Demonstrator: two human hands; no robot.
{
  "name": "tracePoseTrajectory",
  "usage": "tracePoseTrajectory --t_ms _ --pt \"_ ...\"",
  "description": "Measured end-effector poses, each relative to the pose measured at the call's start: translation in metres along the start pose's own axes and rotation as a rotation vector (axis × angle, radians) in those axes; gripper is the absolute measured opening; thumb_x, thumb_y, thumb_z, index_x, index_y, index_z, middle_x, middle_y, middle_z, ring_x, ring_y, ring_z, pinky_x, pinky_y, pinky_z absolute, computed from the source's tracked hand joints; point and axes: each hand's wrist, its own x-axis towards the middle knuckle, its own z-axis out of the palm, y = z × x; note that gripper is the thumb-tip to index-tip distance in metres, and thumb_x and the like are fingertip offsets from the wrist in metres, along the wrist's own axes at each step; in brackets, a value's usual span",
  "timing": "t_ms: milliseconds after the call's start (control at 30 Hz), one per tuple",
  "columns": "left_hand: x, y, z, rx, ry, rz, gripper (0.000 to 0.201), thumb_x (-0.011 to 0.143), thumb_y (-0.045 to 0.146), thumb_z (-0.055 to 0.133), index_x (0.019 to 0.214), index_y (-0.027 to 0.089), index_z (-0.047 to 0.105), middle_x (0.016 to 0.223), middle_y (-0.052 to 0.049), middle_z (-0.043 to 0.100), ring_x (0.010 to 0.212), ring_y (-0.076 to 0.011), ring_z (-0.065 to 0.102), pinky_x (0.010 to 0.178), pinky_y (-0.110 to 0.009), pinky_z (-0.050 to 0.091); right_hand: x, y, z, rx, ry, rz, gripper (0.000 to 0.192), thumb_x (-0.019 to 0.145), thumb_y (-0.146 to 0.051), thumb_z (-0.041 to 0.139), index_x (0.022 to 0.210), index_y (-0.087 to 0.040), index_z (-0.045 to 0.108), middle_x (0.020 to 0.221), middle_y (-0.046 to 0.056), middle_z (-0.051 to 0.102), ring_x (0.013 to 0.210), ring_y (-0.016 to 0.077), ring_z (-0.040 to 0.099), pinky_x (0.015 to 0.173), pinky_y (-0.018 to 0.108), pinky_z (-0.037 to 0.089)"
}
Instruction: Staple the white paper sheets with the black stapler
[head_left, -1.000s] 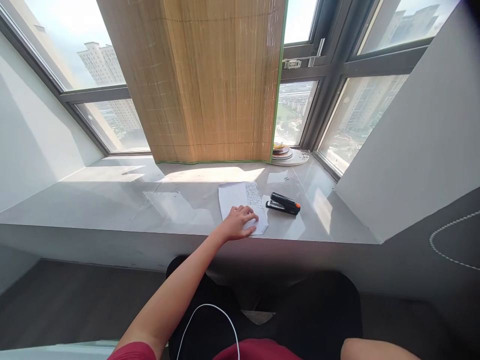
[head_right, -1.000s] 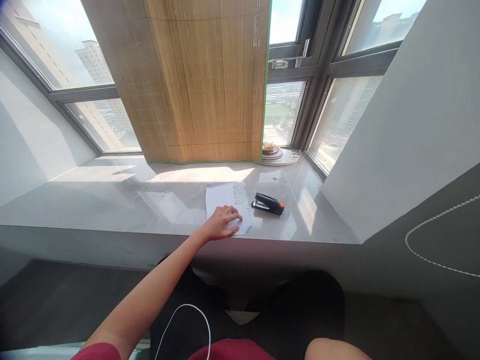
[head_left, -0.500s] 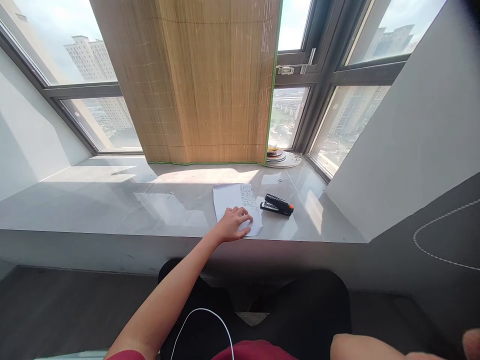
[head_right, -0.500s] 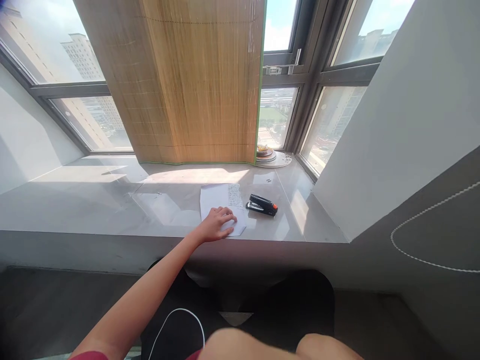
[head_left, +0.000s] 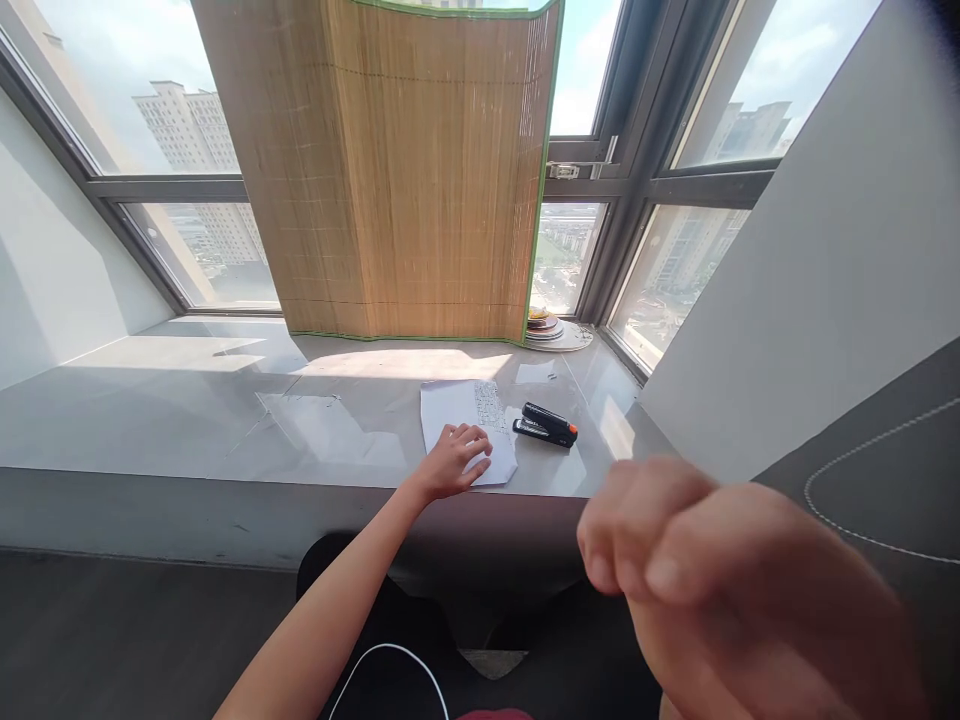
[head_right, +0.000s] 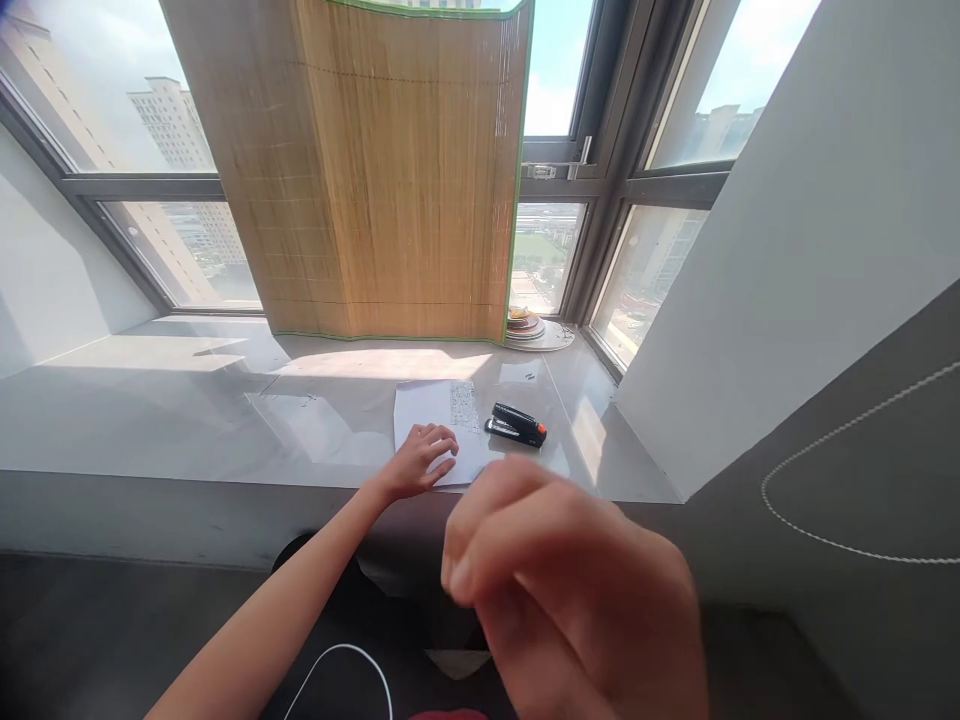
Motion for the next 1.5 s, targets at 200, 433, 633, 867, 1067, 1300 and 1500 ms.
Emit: tracePoseTrajectory --t_ms 200,433,633,867,1067,1300,1500 --pt "-0.009 -0.001 -0.003 0.040 0.401 -0.174 0.024 0.103 0.019 0.044 0.080 0.021 0.050 0.088 -0.005 0.058 0.086 -0.0207 0.049 0.082 -0.036 0.038 0.017 0.184 0.014 -0.801 -0.014 0.341 0.032 0.090 -0.032 0.067 0.119 -0.018 0.068 0.124 0.016 0.063 0.118 0.0345 0.056 0.100 0.049 0.050" --pt "-0.009 -0.012 0.007 0.023 0.599 -0.382 0.026 0.104 0.020 0.040 0.080 0.022 0.049 0.083 -0.004 0.057 0.081 -0.0203 0.051 0.080 -0.035 0.040 0.025 0.248 -0.005 -0.991 -0.324 0.721 0.022 0.091 -0.035 0.070 0.107 -0.021 0.071 0.098 0.010 0.073 0.099 0.0275 0.068 0.080 0.031 0.047" --pt "-0.035 -0.063 -0.015 0.205 0.426 -0.819 0.020 0.097 0.021 0.047 0.108 0.020 0.063 0.111 -0.013 0.065 0.107 -0.0289 0.059 0.092 -0.041 0.047 0.044 0.222 0.078 -0.897 -0.141 0.661 0.018 0.098 -0.036 0.062 0.104 -0.019 0.066 0.098 0.011 0.072 0.095 0.0261 0.069 0.075 0.030 0.045" --pt "-0.077 -0.131 -0.048 0.419 0.107 -1.269 0.051 0.102 0.039 0.033 0.139 0.013 0.056 0.150 -0.024 0.046 0.143 -0.0503 0.033 0.108 -0.073 0.031 0.043 0.234 0.156 -0.779 -0.298 0.608 0.013 0.099 -0.028 0.056 0.106 -0.022 0.065 0.101 0.012 0.070 0.098 0.0287 0.067 0.074 0.036 0.051" --pt "-0.077 -0.129 -0.042 0.476 0.078 -1.246 0.052 0.101 0.037 0.029 0.136 0.009 0.057 0.149 -0.028 0.046 0.142 -0.0529 0.033 0.107 -0.079 0.027 0.024 0.231 0.114 -0.868 -0.241 0.703 0.019 0.094 -0.013 0.051 0.109 -0.017 0.061 0.106 0.015 0.069 0.102 0.0285 0.067 0.077 0.034 0.052" --pt "-0.079 -0.135 -0.042 0.477 0.057 -1.237 0.054 0.100 0.037 0.028 0.139 0.011 0.055 0.148 -0.028 0.046 0.141 -0.0545 0.033 0.108 -0.081 0.024 0.008 0.234 0.039 -0.988 -0.166 0.830 0.018 0.096 -0.020 0.051 0.111 -0.017 0.061 0.108 0.015 0.069 0.103 0.0277 0.068 0.082 0.034 0.049" --pt "-0.083 -0.145 -0.037 0.472 0.055 -1.231 0.056 0.101 0.039 0.025 0.139 0.011 0.055 0.148 -0.027 0.045 0.140 -0.0559 0.032 0.108 -0.081 0.023 0.034 0.263 -0.007 -1.044 -0.056 0.729 0.047 0.106 -0.051 0.037 0.125 -0.015 0.062 0.125 0.020 0.065 0.123 0.0340 0.057 0.095 0.046 0.049"
